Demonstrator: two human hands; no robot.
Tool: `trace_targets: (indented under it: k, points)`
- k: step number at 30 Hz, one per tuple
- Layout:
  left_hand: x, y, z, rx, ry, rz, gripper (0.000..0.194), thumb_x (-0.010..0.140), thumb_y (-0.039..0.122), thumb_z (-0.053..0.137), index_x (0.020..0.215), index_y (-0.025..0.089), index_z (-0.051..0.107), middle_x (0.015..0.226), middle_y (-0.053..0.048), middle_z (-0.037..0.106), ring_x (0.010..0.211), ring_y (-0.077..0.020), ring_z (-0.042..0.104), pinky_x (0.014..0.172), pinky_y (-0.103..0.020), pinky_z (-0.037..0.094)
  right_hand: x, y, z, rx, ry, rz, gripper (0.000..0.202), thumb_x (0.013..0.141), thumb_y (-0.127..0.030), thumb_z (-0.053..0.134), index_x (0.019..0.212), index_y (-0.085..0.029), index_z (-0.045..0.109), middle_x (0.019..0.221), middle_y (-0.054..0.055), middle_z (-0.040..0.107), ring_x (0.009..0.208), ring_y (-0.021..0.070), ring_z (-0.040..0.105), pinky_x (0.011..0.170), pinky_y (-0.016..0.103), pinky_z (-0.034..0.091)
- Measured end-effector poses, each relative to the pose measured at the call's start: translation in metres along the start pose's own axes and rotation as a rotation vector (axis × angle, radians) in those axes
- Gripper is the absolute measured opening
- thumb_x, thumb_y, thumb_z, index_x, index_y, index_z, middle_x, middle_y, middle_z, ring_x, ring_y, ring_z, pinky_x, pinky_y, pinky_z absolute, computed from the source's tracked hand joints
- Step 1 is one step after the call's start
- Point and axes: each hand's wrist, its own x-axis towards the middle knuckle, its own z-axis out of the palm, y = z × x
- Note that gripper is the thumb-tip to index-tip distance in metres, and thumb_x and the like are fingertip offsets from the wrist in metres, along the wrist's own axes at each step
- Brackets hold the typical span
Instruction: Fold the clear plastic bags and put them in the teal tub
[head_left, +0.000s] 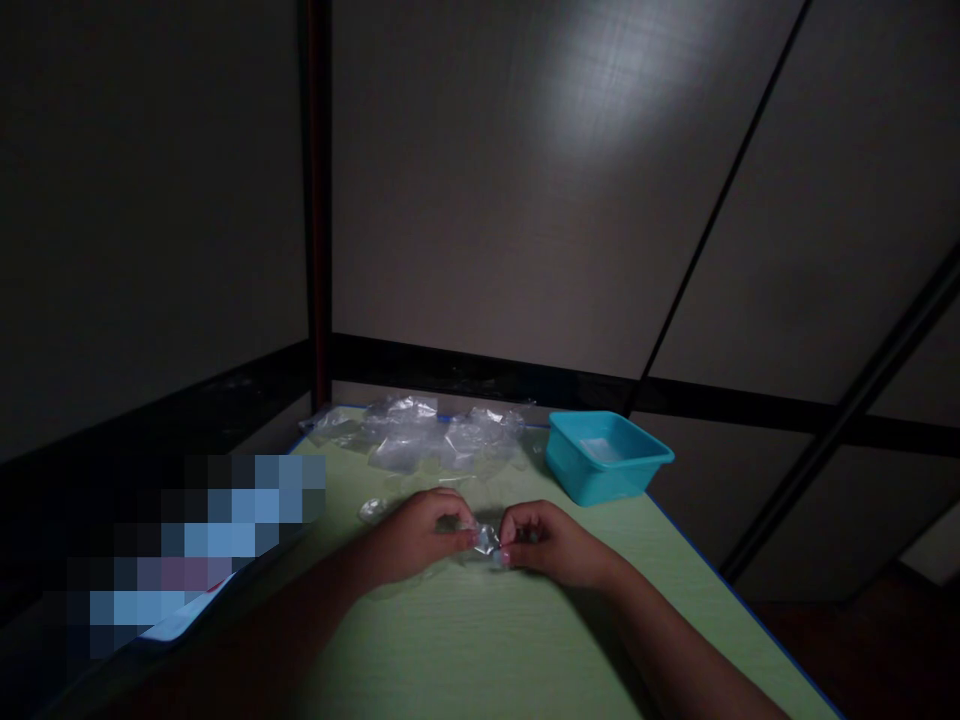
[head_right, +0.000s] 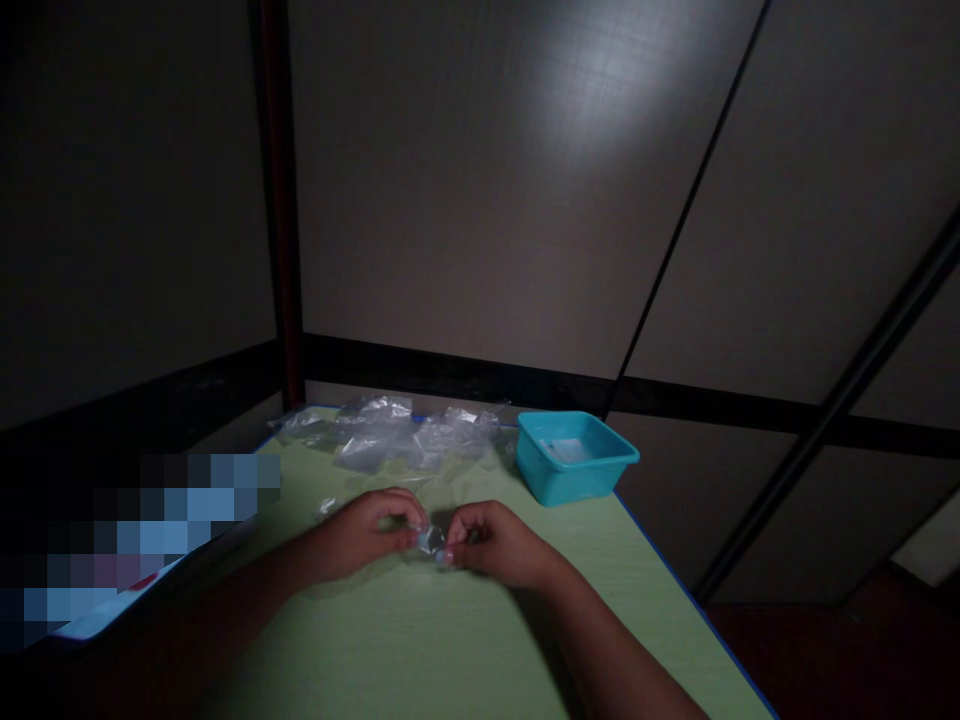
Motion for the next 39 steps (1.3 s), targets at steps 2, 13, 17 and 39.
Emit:
trace_targets:
  k: [2, 13, 17, 39]
  points:
    - [0.000, -0.001, 0.001, 0.003, 0.000, -0.004, 0.019, 0.077, 0.033, 0.057, 0.080, 0.016, 0.064, 0.085, -0.003, 0.061, 0.083, -0.0157, 0.056, 0.075, -0.024, 0.042, -0.001, -0.002, 0.001, -0.009, -0.004, -0.003, 0.029, 0.065, -0.039, 0.069, 0.069, -0.012, 0.059, 0.061, -0.003, 0.052, 0.053, 0.0061, 0.042, 0.049, 0.018, 0.031]
    - [0.001, -0.010, 0.002, 0.081, 0.055, -0.004, 0.016, 0.078, 0.029, 0.055, 0.071, 0.016, 0.061, 0.080, -0.002, 0.061, 0.078, -0.0146, 0.056, 0.072, -0.022, 0.041, 0.001, 0.001, -0.005, -0.014, 0.036, 0.005, 0.041, 0.081, -0.051, 0.045, 0.073, -0.012, 0.054, 0.062, 0.000, 0.053, 0.054, 0.0081, 0.047, 0.051, 0.020, 0.037]
    - [0.002, -0.013, 0.000, 0.174, 0.117, -0.040, 0.013, 0.076, 0.027, 0.056, 0.071, 0.017, 0.061, 0.076, -0.001, 0.060, 0.074, -0.0140, 0.055, 0.070, -0.021, 0.040, -0.001, 0.000, -0.011, -0.179, 0.074, -0.022, 0.039, 0.079, -0.050, 0.049, 0.068, -0.012, 0.054, 0.059, -0.001, 0.050, 0.053, 0.0076, 0.043, 0.049, 0.019, 0.033]
    - [0.004, -0.018, -0.004, 0.484, 0.196, -0.072, 0.020, 0.080, 0.025, 0.048, 0.064, 0.018, 0.059, 0.068, -0.001, 0.057, 0.073, -0.0152, 0.051, 0.070, -0.024, 0.036, 0.001, 0.009, -0.010, -0.392, -0.006, 0.001, 0.024, 0.077, -0.034, 0.053, 0.069, -0.013, 0.056, 0.058, -0.003, 0.048, 0.053, 0.0072, 0.039, 0.048, 0.018, 0.031]
